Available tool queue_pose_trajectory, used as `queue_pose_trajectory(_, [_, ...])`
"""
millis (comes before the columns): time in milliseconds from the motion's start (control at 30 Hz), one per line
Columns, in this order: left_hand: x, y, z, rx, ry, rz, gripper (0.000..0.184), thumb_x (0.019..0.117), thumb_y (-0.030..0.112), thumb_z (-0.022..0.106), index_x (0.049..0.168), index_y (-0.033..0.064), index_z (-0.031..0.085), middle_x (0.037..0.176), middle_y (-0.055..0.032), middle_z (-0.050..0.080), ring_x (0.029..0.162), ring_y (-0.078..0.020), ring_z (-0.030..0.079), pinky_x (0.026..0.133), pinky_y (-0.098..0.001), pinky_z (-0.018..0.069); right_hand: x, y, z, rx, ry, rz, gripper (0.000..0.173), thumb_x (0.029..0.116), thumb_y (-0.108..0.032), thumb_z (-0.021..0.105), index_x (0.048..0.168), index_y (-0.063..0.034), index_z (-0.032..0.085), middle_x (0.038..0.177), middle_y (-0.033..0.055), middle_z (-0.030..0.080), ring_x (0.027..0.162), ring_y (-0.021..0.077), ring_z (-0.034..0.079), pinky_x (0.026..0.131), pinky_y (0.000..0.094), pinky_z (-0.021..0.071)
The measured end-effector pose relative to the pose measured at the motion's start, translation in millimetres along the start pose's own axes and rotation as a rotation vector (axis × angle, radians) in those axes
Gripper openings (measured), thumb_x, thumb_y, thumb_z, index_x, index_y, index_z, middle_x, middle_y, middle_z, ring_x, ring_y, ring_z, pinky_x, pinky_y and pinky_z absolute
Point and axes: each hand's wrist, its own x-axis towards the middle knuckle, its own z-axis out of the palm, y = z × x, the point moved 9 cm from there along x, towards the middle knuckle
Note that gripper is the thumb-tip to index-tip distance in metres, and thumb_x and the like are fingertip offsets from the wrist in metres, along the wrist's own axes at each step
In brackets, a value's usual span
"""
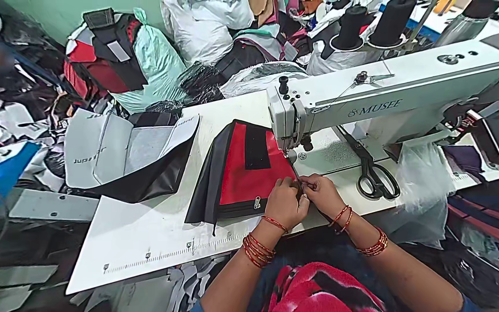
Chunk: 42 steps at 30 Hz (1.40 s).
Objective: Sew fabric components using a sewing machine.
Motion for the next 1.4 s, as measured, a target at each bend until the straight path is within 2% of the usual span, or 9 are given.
queue_pose_trajectory(100, [-2,-1,-1,-0.027,0.014,0.024,0.047,0.1010,0.028,0.043,0.113,-0.0075,0.072,0.128,-0.0287,0.060,0.126,-0.0434,0.054,0.106,-0.0513,0.0442,-4,-5,1,-0.066,-0.024,-0.019,0.033,0.0971,0.000,0.055,0.127,0.0024,0.070,0.112,0.0212,0.069,0.100,0.0227,0.065,0.092,0.0320,0.0506])
queue_pose_trajectory(267, [-4,0,6,0.087,0.054,0.084,0.051,0.0975,0.030,0.044,0.122,-0.0074,0.069,0.141,-0.0284,0.056,0.131,-0.0443,0.053,0.109,-0.0504,0.0440,-7,-11,6,-0.180,-0.086,-0.042,0.037,0.0962,0.000,0.054,0.131,0.0023,0.067,0.121,0.0242,0.067,0.110,0.0297,0.064,0.099,0.0375,0.0490])
queue_pose_trajectory(533, [-9,-3,6,0.055,0.193,0.168,0.047,0.0936,0.024,0.048,0.121,-0.0066,0.071,0.133,-0.0279,0.061,0.125,-0.0445,0.058,0.105,-0.0510,0.0473,-8,7,1,0.037,0.012,-0.037,0.034,0.0958,-0.002,0.053,0.125,0.0030,0.069,0.109,0.0167,0.071,0.092,0.0128,0.065,0.085,0.0255,0.0508])
queue_pose_trajectory(733, [-8,-3,6,0.055,0.198,0.179,0.045,0.0932,0.023,0.050,0.121,-0.0064,0.071,0.131,-0.0278,0.062,0.123,-0.0449,0.059,0.104,-0.0519,0.0485,-9,7,1,0.052,0.016,-0.044,0.035,0.0957,-0.003,0.053,0.126,0.0043,0.069,0.110,0.0185,0.071,0.094,0.0156,0.066,0.087,0.0272,0.0513])
queue_pose_trajectory(833, [-9,-2,6,0.065,0.223,0.197,0.044,0.0929,0.022,0.052,0.120,-0.0070,0.071,0.130,-0.0283,0.063,0.122,-0.0456,0.060,0.104,-0.0520,0.0491,-10,-1,2,-0.017,-0.030,-0.077,0.034,0.0962,-0.001,0.053,0.125,0.0055,0.069,0.117,0.0235,0.069,0.106,0.0245,0.067,0.095,0.0331,0.0509])
queue_pose_trajectory(1133, [-26,-1,5,0.150,0.405,0.344,0.042,0.0917,0.026,0.049,0.105,-0.0025,0.077,0.120,-0.0218,0.072,0.124,-0.0458,0.062,0.107,-0.0595,0.0467,-15,-21,21,-0.359,-0.169,-0.070,0.040,0.1001,0.001,0.045,0.135,0.0057,0.063,0.127,0.0300,0.060,0.114,0.0365,0.062,0.100,0.0407,0.0495])
queue_pose_trajectory(1267, [-13,-13,-19,0.028,0.340,0.284,0.031,0.0884,0.013,0.051,0.095,-0.0053,0.076,0.107,-0.0222,0.075,0.105,-0.0387,0.072,0.091,-0.0529,0.0571,-21,-26,34,-0.546,-0.231,-0.020,0.040,0.0995,0.007,0.045,0.138,0.0103,0.055,0.133,0.0298,0.054,0.118,0.0385,0.061,0.100,0.0417,0.0513])
queue_pose_trajectory(1300, [-6,-15,-25,0.017,0.305,0.248,0.028,0.0879,0.007,0.054,0.103,-0.0046,0.075,0.111,-0.0220,0.072,0.102,-0.0379,0.072,0.087,-0.0528,0.0574,-22,-27,35,-0.567,-0.233,-0.011,0.038,0.0987,0.008,0.046,0.135,0.0120,0.057,0.134,0.0308,0.052,0.119,0.0395,0.061,0.100,0.0423,0.0515])
queue_pose_trajectory(1400, [19,-14,-23,0.131,0.179,0.263,0.048,0.0878,-0.003,0.056,0.134,0.0037,0.066,0.146,-0.0160,0.058,0.113,-0.0380,0.068,0.091,-0.0526,0.0561,-22,-26,36,-0.602,-0.238,-0.001,0.033,0.0994,0.006,0.047,0.129,0.0140,0.060,0.137,0.0323,0.050,0.120,0.0408,0.060,0.100,0.0429,0.0513])
